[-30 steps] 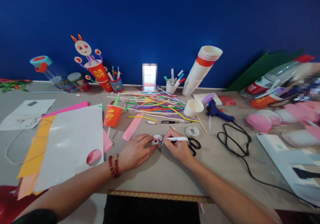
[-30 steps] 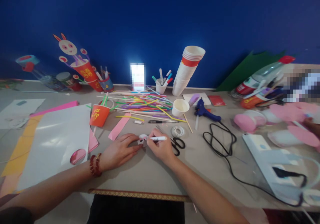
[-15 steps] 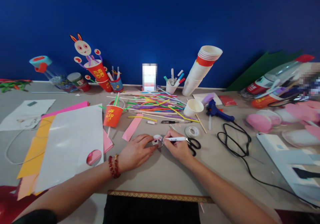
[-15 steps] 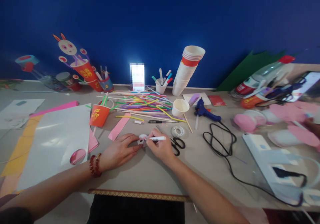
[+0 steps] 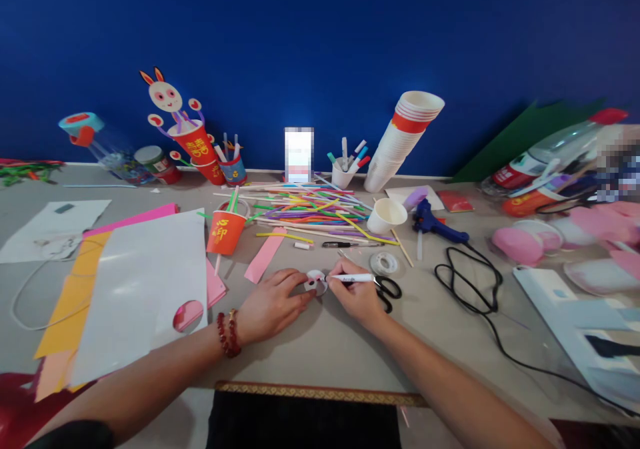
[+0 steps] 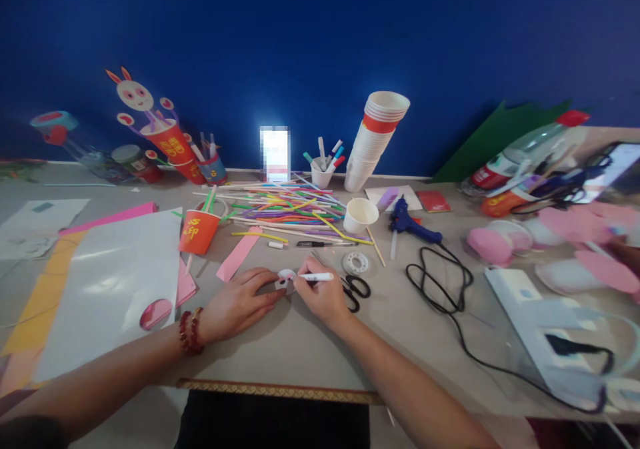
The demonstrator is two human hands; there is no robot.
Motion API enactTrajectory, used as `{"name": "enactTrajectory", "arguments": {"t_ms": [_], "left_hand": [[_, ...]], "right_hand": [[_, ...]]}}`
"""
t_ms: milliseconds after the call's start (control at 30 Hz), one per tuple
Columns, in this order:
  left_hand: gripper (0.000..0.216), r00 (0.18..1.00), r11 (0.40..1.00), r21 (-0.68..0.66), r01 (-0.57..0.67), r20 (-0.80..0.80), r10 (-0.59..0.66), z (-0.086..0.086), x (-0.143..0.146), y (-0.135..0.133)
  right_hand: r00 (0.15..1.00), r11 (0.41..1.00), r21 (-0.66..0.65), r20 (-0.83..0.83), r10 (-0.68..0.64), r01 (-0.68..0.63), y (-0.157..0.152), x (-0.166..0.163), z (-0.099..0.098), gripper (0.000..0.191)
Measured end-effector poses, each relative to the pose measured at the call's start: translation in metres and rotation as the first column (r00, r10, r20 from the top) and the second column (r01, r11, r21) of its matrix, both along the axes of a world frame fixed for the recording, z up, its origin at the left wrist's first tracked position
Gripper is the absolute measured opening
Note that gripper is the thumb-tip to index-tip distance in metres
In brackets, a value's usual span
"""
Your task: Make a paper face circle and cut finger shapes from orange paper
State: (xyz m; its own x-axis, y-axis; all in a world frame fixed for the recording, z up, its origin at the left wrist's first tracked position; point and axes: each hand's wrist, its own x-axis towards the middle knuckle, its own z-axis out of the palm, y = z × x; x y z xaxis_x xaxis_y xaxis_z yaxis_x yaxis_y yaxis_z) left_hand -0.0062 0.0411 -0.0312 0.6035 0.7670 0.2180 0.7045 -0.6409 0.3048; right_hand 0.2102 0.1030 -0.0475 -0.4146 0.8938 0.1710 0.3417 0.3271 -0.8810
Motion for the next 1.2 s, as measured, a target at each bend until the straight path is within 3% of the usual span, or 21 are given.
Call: {"name": "enactTrajectory", "arguments": {"t_ms": [1200], "left_hand": [[0.033, 1.000, 1.000, 0.017, -0.007, 0.009, 0.007, 0.0003, 0.0008, -0.0002]], "right_hand": [[1.000, 1.000, -0.002, 0.009, 0.018, -0.018, 0.0000, -0.0001, 0.0007, 0.017]]}}
